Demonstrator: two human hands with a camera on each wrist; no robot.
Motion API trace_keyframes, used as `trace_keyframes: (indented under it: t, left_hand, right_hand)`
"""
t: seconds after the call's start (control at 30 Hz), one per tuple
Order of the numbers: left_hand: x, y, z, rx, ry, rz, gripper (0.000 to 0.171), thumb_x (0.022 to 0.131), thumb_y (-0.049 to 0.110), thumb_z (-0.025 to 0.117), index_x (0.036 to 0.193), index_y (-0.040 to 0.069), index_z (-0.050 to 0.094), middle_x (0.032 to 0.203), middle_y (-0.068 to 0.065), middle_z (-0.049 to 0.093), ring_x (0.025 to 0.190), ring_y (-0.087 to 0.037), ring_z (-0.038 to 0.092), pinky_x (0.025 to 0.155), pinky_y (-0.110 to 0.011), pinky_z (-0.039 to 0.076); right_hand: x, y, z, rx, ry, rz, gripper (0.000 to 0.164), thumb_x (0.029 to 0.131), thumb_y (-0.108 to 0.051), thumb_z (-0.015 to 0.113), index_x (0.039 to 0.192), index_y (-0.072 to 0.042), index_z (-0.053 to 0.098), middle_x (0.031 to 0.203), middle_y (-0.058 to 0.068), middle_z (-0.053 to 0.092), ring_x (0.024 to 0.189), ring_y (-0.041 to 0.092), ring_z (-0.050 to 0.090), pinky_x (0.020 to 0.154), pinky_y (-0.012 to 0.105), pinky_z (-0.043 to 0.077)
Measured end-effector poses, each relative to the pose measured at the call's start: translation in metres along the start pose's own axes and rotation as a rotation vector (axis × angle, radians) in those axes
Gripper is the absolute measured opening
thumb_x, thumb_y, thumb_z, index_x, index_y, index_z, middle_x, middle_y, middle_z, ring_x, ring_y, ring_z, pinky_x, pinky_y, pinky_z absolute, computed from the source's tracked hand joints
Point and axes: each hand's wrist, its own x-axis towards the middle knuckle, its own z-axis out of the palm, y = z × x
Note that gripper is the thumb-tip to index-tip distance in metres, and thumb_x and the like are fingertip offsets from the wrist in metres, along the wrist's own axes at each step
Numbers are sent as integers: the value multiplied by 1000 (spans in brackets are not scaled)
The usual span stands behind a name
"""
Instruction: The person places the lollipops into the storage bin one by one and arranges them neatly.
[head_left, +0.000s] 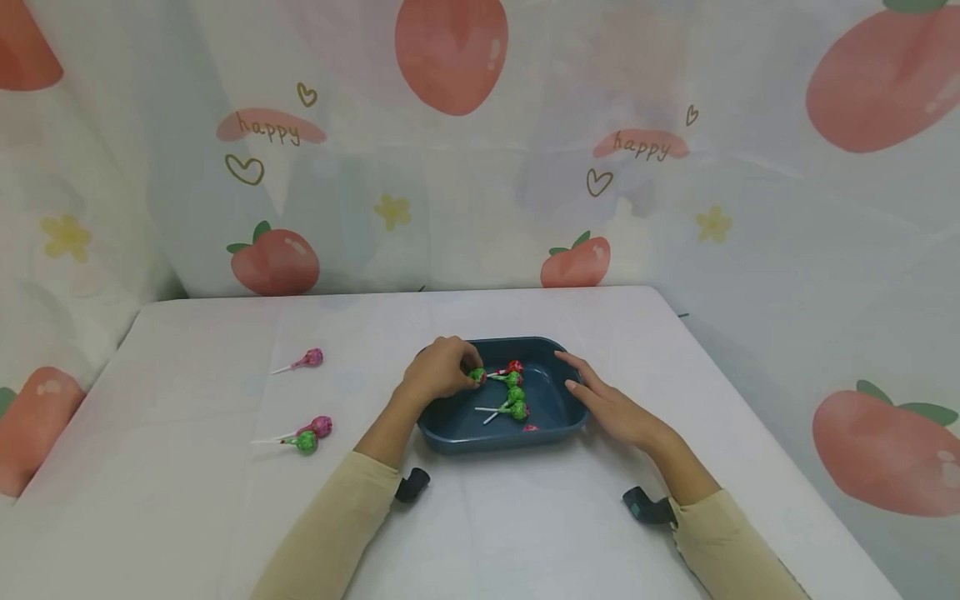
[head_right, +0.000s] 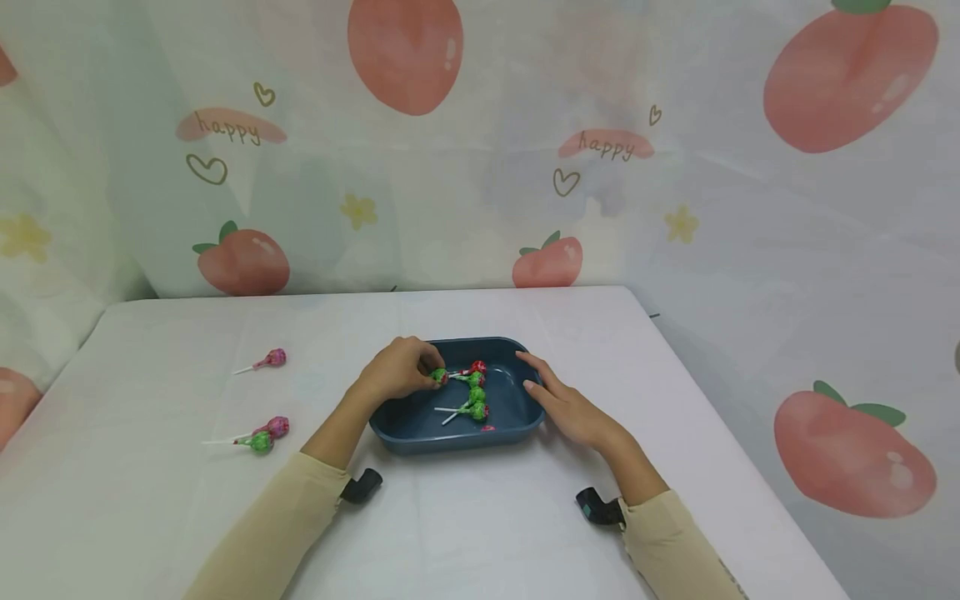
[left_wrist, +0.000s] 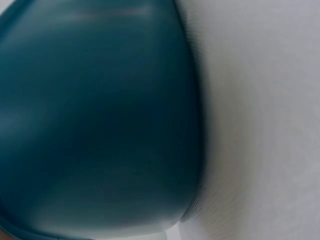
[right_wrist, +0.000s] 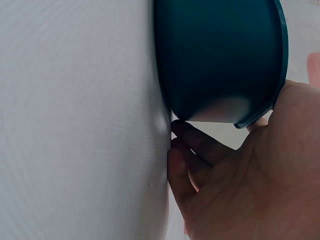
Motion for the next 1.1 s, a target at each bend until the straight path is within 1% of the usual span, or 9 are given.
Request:
trace_keyframes:
  t: [0.13,0.43,0.57,0.73,0.9,1.1]
  left_hand:
    - [0,0,1,6,2,-7,24,86,14,86,109,12,79,100,0,75,99,-18,68,92,-42,53]
    - [-1,-1,1,5,15,-17,27,88,14,85,114,9,78,107,-4,75,104,-21,69,94,-42,53]
    - [-1,0,0,0,24,-13,27,88,13,84,115,8,78,109,-6,75,106,-22,69,95,-42,52]
    - [-2,0,0,-2,32,-9,26,88,10,83,113,7,78,109,-6,75,106,-22,69,95,-42,53]
    - [-2,-3,1,-33,55,4,25,87,7,83,112,6,78,107,-6,75,104,-22,70,93,-41,54]
    - [-3,-4,-1,-104,76,27,23,88,4,82,111,5,77,104,-7,75,99,-21,70,89,-37,55]
  right_hand:
    - [0,0,0,-2,-1,1,55,112,-47,35,164,-39,18,170,11,15,153,43,15,112,74,15]
    - [-1,-1,0,-2,-7,1,55,113,-44,35,164,-38,17,171,11,14,154,42,14,112,74,15]
    - [0,-2,-1,-8,-7,6,55,112,-48,34,164,-39,17,171,11,14,154,42,14,112,74,15]
    - [-1,-4,-1,-4,-8,12,56,112,-50,35,164,-40,17,171,10,14,154,42,13,113,73,14]
    - [-1,-3,-1,-6,-9,10,56,111,-52,34,164,-40,17,171,10,14,154,42,14,113,74,14]
    - [-2,-2,0,-14,-6,11,56,111,-51,34,164,-40,17,171,11,14,154,42,13,112,74,14]
